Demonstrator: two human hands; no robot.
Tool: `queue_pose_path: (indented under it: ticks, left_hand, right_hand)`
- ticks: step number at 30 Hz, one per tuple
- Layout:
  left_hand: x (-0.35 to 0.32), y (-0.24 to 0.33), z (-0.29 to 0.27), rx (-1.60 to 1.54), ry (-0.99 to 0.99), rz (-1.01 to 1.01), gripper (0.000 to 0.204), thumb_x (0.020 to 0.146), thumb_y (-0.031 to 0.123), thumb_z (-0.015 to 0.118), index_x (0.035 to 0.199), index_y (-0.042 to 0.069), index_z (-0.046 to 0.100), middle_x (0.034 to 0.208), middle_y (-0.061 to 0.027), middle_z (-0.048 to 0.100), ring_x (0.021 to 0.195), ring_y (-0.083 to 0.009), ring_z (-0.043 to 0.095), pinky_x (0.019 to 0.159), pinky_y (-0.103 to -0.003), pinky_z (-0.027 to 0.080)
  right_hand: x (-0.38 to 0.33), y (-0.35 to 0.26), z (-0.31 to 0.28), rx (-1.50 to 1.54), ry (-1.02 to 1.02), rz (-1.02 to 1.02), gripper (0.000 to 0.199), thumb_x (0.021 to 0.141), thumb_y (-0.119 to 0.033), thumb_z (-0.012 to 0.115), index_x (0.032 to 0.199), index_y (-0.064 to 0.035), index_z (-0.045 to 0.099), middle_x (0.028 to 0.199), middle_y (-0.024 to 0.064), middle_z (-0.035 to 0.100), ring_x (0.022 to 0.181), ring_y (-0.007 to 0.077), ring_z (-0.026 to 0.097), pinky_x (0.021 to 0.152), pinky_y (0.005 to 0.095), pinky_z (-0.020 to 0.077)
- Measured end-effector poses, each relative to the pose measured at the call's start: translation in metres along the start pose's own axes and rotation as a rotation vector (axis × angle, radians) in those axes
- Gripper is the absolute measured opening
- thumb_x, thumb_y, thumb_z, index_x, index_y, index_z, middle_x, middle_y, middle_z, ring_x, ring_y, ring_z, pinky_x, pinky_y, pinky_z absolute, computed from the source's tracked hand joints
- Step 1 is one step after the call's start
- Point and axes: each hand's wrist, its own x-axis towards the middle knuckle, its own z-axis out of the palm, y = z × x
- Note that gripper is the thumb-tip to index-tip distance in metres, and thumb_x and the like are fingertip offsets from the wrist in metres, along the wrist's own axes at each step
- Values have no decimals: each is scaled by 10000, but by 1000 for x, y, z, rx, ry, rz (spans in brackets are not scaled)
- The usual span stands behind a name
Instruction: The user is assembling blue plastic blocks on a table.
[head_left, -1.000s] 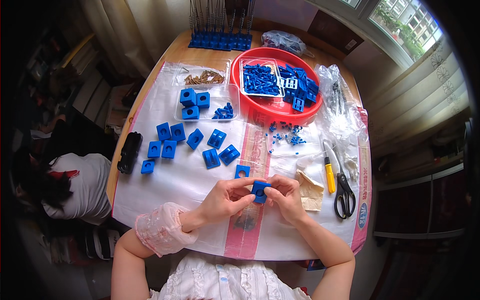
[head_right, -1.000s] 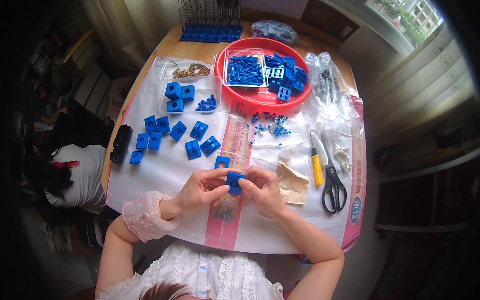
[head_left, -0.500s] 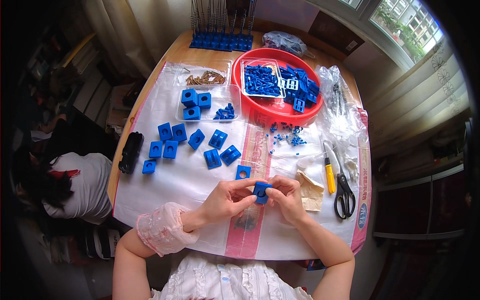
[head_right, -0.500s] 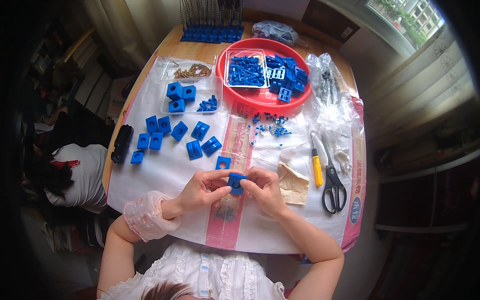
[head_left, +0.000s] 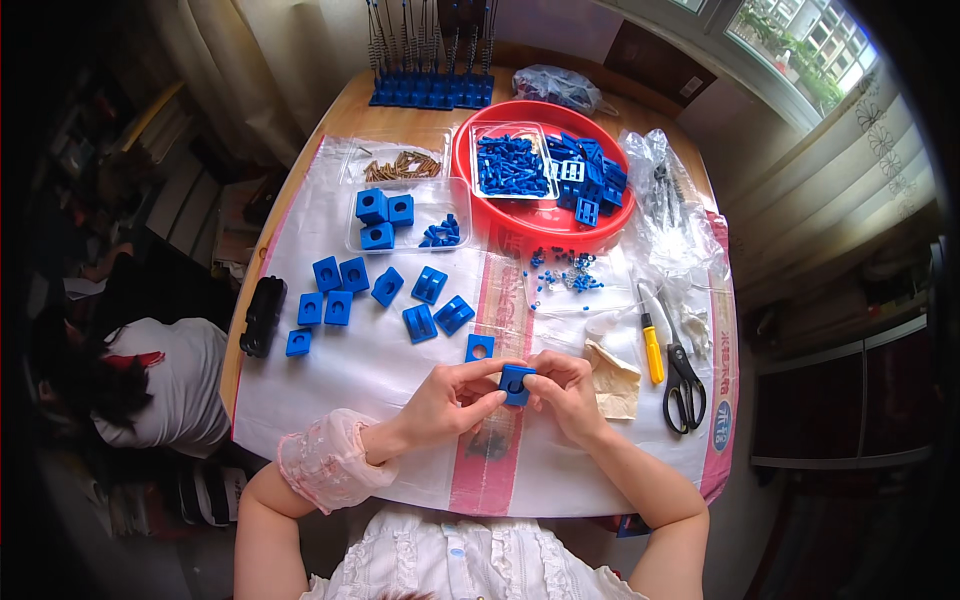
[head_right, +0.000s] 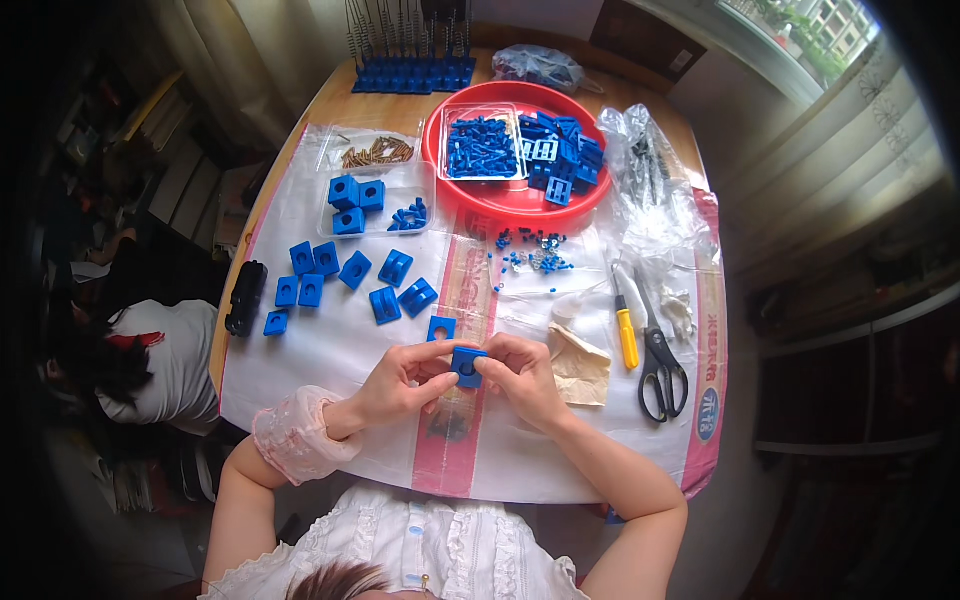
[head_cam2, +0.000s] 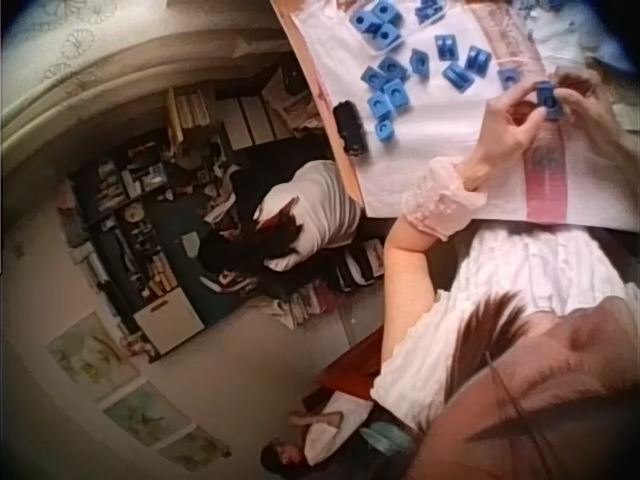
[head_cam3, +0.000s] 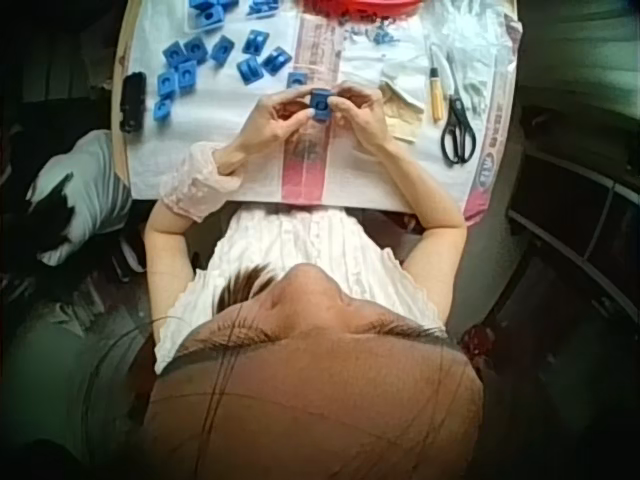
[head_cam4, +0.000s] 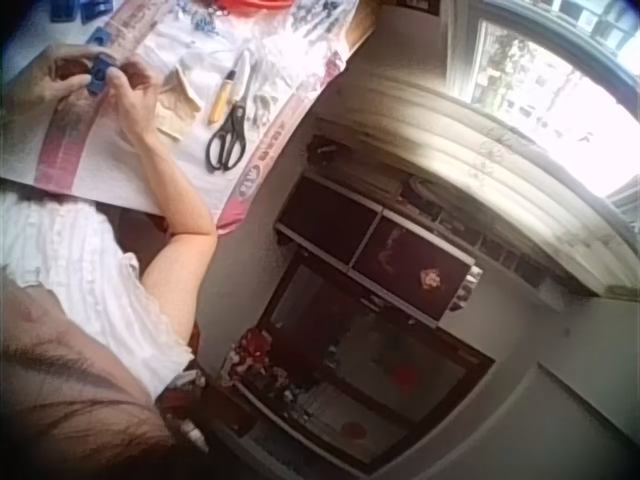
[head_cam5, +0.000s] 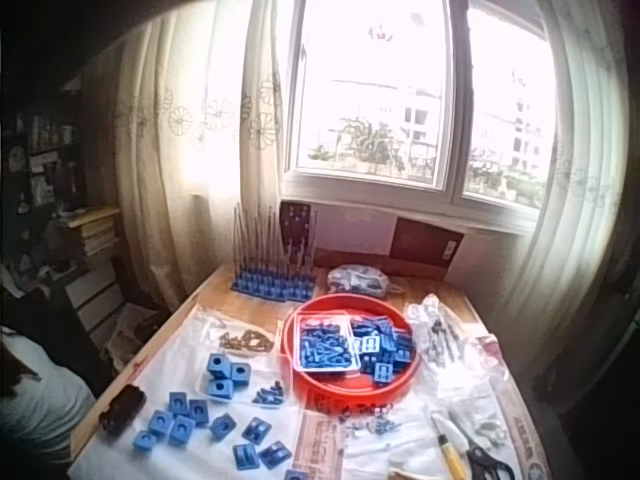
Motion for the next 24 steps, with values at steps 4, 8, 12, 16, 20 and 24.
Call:
queue_pose_path:
  ticks: [4, 8, 12, 16, 20, 24]
  left_hand:
    - [-1, 2, -1, -43, -5, -23, 444, 909, 8, 550, 1348, 71, 520, 876, -50, 716, 565, -31, 560, 498, -188, 451]
    - [-1, 2, -1, -18, 0, -18, 448, 908, 10, 552, 1350, 77, 520, 872, -48, 716, 566, -30, 555, 501, -187, 448]
    - [0, -1, 0, -1, 7, 11, 452, 903, 8, 556, 1349, 75, 521, 867, -48, 717, 568, -29, 554, 503, -188, 449]
    - [-1, -3, 0, 6, 11, 2, 450, 902, 7, 556, 1346, 75, 525, 865, -47, 717, 571, -27, 553, 503, -190, 448]
    - [-2, 2, 1, -3, 16, -8, 429, 905, -3, 546, 1331, 50, 531, 893, -53, 712, 574, -32, 546, 511, -190, 454]
    - [-2, 1, 1, 47, 25, 23, 430, 902, 6, 550, 1327, 72, 541, 844, -34, 712, 568, -28, 548, 511, -197, 452]
  right_hand:
    - [0, -1, 1, -8, -10, 11, 72, 876, -76, 651, 891, -7, 651, 739, -13, 608, 613, 22, 508, 524, 184, 384]
    - [0, 0, 2, -3, -11, 1, 72, 875, -76, 653, 890, -6, 649, 737, -14, 604, 609, 23, 504, 525, 183, 381]
    - [0, -2, 2, 9, -13, 3, 74, 873, -75, 654, 891, -3, 647, 743, -14, 605, 612, 22, 502, 530, 183, 382]
    - [0, -2, 2, 10, -14, 11, 77, 874, -75, 653, 894, -2, 646, 749, -13, 605, 619, 23, 504, 536, 185, 386]
    - [0, -1, 1, -12, -21, 6, 101, 869, -81, 634, 889, 16, 651, 790, 32, 630, 619, 51, 551, 551, 189, 439]
    - [0, -1, 1, -10, -28, 4, 105, 877, -92, 634, 898, 9, 646, 778, 21, 625, 619, 46, 550, 550, 186, 437]
